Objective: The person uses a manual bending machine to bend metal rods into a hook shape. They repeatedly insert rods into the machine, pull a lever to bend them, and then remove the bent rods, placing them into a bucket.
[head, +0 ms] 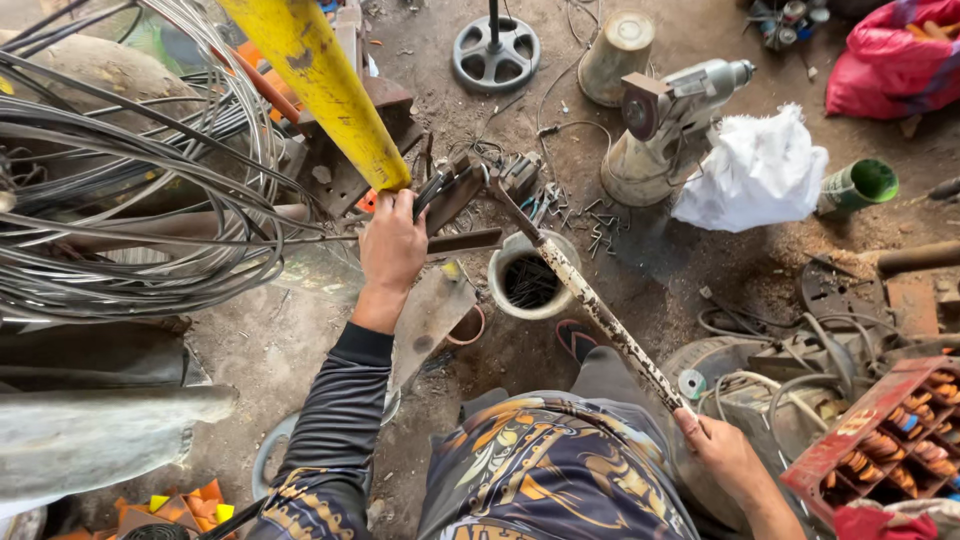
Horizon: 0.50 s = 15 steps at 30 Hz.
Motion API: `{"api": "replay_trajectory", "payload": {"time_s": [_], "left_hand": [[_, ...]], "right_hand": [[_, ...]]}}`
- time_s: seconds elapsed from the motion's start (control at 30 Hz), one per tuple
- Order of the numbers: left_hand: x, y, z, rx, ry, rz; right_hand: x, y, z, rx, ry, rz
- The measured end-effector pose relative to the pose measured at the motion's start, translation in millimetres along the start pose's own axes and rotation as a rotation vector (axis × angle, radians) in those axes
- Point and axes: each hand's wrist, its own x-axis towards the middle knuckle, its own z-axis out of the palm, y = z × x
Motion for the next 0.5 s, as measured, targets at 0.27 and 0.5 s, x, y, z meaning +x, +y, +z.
{"api": "replay_trajectory", "payload": {"time_s": [0.27, 0.5], "left_hand": [[3, -1, 2, 0.029, -0.033, 0.008], [5, -1, 0, 0.015, -0.026, 0.000]], "right_hand": [[-58, -65, 33, -0.287, 0.263, 0.123], [-61, -66, 43, -0.247, 0.264, 0.040]]}}
